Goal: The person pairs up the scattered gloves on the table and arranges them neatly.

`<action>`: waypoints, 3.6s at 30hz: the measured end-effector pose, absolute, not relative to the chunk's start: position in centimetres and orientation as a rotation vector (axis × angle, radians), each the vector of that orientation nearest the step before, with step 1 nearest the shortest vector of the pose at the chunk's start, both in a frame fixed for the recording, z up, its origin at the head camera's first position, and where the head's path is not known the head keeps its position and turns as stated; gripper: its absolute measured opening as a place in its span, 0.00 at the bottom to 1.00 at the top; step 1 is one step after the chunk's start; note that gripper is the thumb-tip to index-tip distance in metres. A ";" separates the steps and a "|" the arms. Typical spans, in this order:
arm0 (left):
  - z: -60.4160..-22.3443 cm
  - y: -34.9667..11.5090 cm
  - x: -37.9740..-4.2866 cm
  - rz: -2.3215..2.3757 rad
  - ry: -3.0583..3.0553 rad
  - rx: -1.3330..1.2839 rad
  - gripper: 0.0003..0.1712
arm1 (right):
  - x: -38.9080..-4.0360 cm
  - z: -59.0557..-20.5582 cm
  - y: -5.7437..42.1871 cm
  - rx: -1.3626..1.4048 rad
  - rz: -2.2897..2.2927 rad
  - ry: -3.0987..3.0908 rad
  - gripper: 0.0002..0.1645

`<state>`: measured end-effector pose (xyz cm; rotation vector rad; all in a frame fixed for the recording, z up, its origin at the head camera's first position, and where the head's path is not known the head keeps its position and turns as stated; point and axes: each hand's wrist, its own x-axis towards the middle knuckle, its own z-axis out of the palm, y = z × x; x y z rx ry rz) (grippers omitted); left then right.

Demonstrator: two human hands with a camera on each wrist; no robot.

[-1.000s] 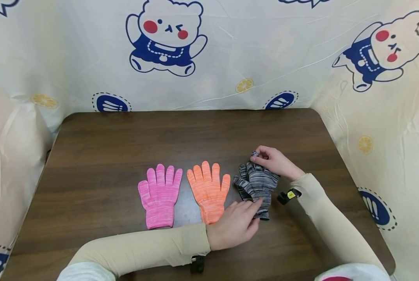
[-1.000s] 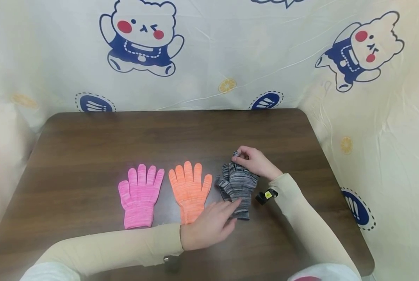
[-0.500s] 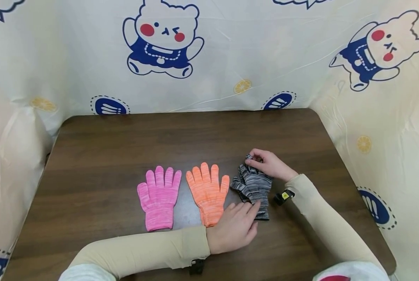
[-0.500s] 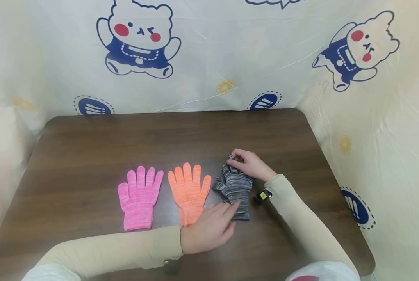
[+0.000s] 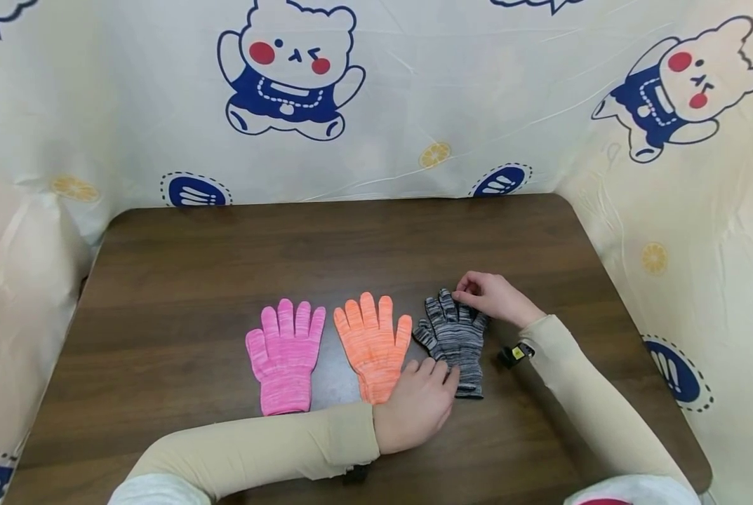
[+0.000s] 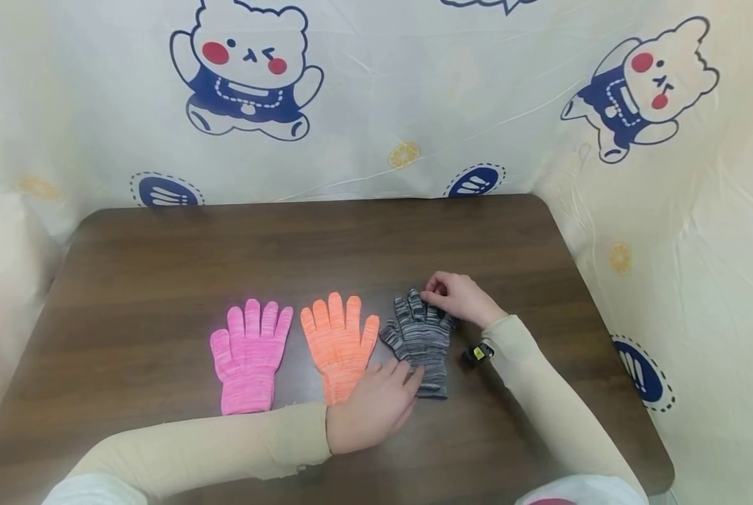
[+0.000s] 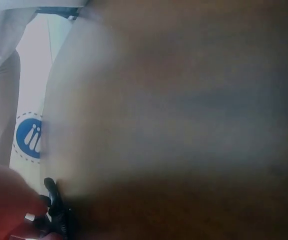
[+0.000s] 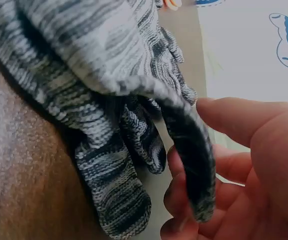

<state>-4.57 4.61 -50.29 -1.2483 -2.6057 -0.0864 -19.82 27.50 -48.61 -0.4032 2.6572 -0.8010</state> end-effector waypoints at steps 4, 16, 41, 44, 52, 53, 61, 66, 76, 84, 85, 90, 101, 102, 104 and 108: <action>-50.3 4.9 -4.8 -0.019 -2.584 -1.249 0.21 | -19.8 -48.2 28.0 -0.415 -0.791 2.636 0.11; -50.5 4.8 -4.8 0.049 -2.528 -1.253 0.15 | -19.7 -46.8 29.5 -0.407 -0.782 2.493 0.16; -51.0 5.8 -4.8 0.021 -2.467 -1.395 0.06 | -19.4 -48.4 29.3 -0.401 -0.735 2.695 0.06; -51.1 5.8 -4.7 0.021 -2.460 -1.404 0.06 | -19.0 -48.2 28.8 -0.458 -0.729 2.774 0.07; -50.9 5.8 -4.6 0.044 -2.445 -1.410 0.07 | -17.3 -48.1 24.8 -0.865 -0.772 2.597 0.04; -50.9 5.9 -4.6 0.053 -2.439 -1.409 0.07 | -17.1 -48.3 24.4 -0.875 -0.736 2.587 0.05; -50.6 6.1 -4.5 0.104 -2.434 -1.441 0.08 | -16.8 -48.7 23.4 -0.848 -0.711 2.591 0.09; -50.4 6.0 -4.5 0.124 -2.424 -1.468 0.08 | -16.9 -48.5 23.8 -0.806 -0.707 2.641 0.10; -50.5 6.3 -4.4 0.130 -2.405 -1.389 0.07 | -17.1 -49.2 23.9 -0.721 -0.671 2.781 0.10; -51.2 6.4 -5.1 0.117 -2.425 -1.240 0.08 | -18.1 -47.2 25.9 -0.567 -0.766 2.854 0.06; -51.2 6.4 -5.2 0.118 -2.429 -1.230 0.08 | -18.2 -46.9 26.3 -0.545 -0.757 2.844 0.06; -50.7 6.3 -5.3 0.130 -2.469 -1.211 0.06 | -18.3 -45.6 28.5 -0.352 -0.577 2.730 0.13; -50.5 6.6 -5.4 0.023 -2.467 -1.382 0.09 | -18.6 -46.2 31.2 -0.450 -0.702 2.367 0.08; -50.6 6.7 -5.4 0.026 -2.459 -1.384 0.09 | -18.7 -46.2 31.4 -0.466 -0.706 2.363 0.06; -50.6 6.8 -5.3 0.038 -2.445 -1.376 0.09 | -18.9 -46.0 31.7 -0.477 -0.698 2.364 0.05; -50.6 6.7 -5.3 0.063 -2.447 -1.373 0.09 | -19.1 -45.7 31.9 -0.487 -0.724 2.333 0.05</action>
